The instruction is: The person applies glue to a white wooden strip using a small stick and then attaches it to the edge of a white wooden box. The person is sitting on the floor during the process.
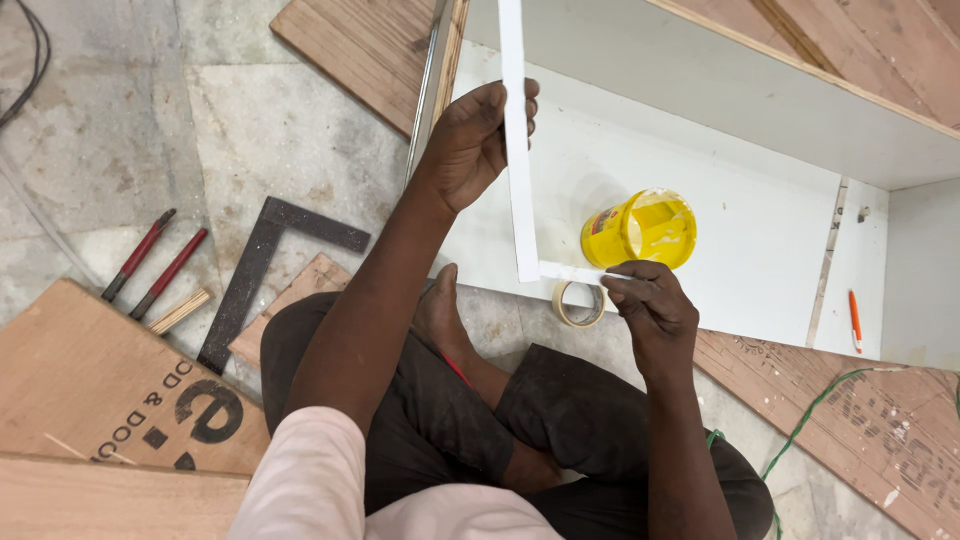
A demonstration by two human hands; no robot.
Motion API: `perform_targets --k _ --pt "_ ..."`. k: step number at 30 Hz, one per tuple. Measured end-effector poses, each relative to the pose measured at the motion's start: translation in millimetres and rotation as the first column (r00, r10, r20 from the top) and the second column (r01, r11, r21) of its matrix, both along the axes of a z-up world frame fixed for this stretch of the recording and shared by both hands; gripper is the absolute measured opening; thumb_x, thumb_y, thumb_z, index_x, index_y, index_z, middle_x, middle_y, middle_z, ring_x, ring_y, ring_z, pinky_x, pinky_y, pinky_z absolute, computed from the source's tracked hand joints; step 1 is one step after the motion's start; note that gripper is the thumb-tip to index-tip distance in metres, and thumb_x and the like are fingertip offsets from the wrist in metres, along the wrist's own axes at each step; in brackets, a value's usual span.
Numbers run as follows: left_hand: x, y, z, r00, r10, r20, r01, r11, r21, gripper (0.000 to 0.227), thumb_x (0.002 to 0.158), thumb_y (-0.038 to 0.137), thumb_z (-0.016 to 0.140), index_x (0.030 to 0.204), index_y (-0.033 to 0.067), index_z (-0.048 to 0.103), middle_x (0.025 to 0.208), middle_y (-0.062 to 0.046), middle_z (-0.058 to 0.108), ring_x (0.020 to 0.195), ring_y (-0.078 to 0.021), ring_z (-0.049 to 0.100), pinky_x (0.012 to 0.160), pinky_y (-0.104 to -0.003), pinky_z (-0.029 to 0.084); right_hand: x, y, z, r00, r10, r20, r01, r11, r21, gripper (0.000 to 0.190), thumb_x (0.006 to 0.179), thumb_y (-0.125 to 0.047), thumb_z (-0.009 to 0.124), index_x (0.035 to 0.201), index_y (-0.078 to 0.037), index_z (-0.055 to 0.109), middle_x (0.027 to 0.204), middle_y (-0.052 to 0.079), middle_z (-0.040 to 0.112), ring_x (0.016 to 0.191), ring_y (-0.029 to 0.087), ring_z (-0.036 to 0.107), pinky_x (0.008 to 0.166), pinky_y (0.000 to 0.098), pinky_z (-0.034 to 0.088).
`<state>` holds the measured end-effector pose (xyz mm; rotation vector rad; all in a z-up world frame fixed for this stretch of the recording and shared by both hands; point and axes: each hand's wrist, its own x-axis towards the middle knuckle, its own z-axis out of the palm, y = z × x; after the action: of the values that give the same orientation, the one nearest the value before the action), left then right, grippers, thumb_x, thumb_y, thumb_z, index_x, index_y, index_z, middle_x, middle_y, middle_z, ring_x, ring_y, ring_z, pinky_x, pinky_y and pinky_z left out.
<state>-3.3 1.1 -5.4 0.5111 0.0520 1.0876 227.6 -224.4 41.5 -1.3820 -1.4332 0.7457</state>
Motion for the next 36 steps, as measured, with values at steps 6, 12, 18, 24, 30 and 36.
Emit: perform_targets --k 6,12,18,24,30,36 --pt "-12 -6 15 0.967 0.031 -0.253 -0.022 0.999 0.039 0.038 0.097 0.024 0.075 0.123 -0.0028 0.067 0.103 -0.007 0.071 0.091 -0.0144 0.068 0.082 -0.029 0.061 54 11 11 0.882 -0.463 0.093 0.472 0.867 -0.159 0.011 0.098 -0.005 0.071 0.108 -0.004 0.076 0.099 0.007 0.076 0.079 0.011 0.063 0.065 0.0235 0.049" --pt "-13 -30 48 0.750 0.161 -0.641 -0.036 0.978 0.204 0.035 0.098 0.025 0.074 0.117 -0.0041 0.071 0.093 -0.005 0.071 0.081 -0.0114 0.067 0.074 -0.027 0.060 114 28 23 0.673 -0.414 0.612 0.509 0.860 0.022 0.011 0.093 -0.012 0.080 0.102 -0.006 0.079 0.092 0.011 0.070 0.078 0.018 0.067 0.067 0.0305 0.053" --pt "-13 -39 61 0.618 0.210 -0.758 -0.029 0.969 0.245 0.032 0.096 0.020 0.074 0.115 -0.0046 0.072 0.093 -0.006 0.072 0.080 -0.0111 0.068 0.073 -0.027 0.061 114 61 -5 0.524 -0.248 0.815 0.507 0.860 -0.064 0.018 0.086 -0.027 0.083 0.095 -0.012 0.079 0.092 0.008 0.072 0.080 0.026 0.069 0.068 0.0404 0.054" --pt "-17 -44 61 0.563 0.225 -0.795 -0.060 0.971 0.232 0.031 0.096 0.019 0.075 0.116 -0.0041 0.072 0.092 -0.006 0.072 0.080 -0.0114 0.068 0.073 -0.027 0.060 101 87 -29 0.482 -0.135 0.866 0.469 0.875 -0.124 0.018 0.086 -0.030 0.078 0.094 -0.014 0.077 0.093 0.008 0.071 0.084 0.029 0.069 0.069 0.0443 0.054" --pt "-13 -39 50 0.567 0.203 -0.798 -0.065 0.977 0.203 0.031 0.096 0.019 0.076 0.116 -0.0044 0.073 0.093 -0.005 0.072 0.079 -0.0105 0.066 0.072 -0.026 0.059 94 106 -47 0.489 0.031 0.872 0.475 0.829 -0.296 0.015 0.091 -0.028 0.075 0.098 -0.015 0.077 0.100 0.006 0.071 0.091 0.027 0.069 0.074 0.0442 0.055" --pt "-12 -40 47 0.522 0.202 -0.829 -0.073 0.979 0.192 0.031 0.094 0.019 0.077 0.114 -0.0038 0.073 0.092 -0.005 0.073 0.078 -0.0095 0.066 0.070 -0.025 0.059 98 98 -47 0.469 -0.166 0.868 0.474 0.876 -0.088 0.021 0.089 -0.026 0.077 0.108 -0.017 0.078 0.105 0.006 0.070 0.097 0.027 0.067 0.075 0.0439 0.056"
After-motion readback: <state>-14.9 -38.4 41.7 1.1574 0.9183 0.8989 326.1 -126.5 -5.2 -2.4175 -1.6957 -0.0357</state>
